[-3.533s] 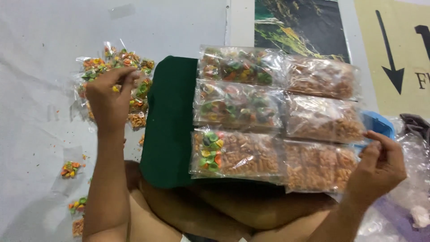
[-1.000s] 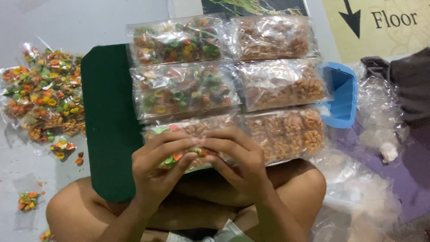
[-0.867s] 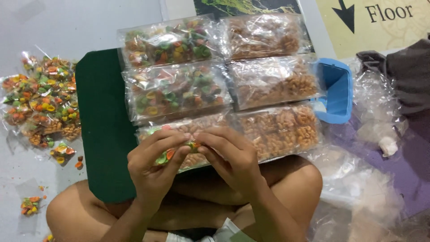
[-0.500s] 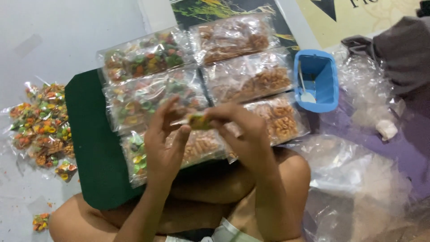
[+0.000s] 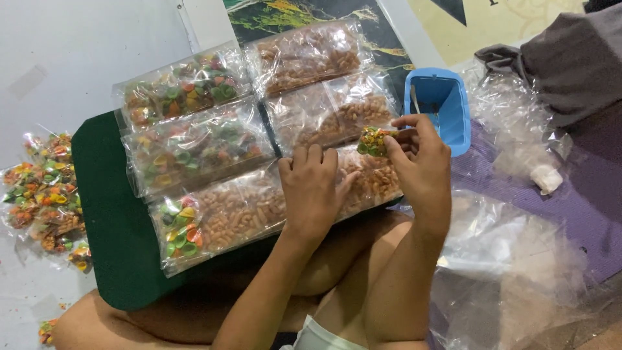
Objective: The person places small portions of colorful snack items into clear plastic bags, سپس seals the bags by hand before organizing them on a table.
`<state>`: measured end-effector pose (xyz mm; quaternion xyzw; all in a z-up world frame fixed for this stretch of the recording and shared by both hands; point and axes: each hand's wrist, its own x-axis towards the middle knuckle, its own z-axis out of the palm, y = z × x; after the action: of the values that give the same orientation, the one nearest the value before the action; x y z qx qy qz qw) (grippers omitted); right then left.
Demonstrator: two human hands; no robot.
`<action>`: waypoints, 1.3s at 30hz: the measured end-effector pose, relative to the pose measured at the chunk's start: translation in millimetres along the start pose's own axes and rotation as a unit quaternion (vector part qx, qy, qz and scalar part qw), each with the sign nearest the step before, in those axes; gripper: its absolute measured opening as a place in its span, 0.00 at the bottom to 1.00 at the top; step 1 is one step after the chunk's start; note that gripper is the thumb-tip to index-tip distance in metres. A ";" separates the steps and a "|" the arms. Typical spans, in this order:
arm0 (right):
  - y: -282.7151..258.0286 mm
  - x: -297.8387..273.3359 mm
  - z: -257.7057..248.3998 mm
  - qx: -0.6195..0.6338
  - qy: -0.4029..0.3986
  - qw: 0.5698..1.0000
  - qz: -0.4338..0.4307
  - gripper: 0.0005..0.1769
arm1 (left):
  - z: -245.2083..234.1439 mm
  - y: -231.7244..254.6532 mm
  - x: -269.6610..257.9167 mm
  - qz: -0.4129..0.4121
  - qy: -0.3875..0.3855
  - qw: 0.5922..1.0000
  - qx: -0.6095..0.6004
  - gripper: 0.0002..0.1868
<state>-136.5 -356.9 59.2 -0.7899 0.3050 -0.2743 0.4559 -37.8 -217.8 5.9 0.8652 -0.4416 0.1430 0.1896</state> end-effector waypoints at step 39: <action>-12.6 6.6 33.4 -0.015 -0.227 0.973 -0.046 0.05 | -36.7 6.5 -42.2 0.031 0.175 0.969 -0.171 0.03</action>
<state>-105.5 -338.2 56.9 -0.8512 0.1611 -0.1039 0.4885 -70.0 -174.7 22.3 0.7673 -0.4460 0.2205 0.4046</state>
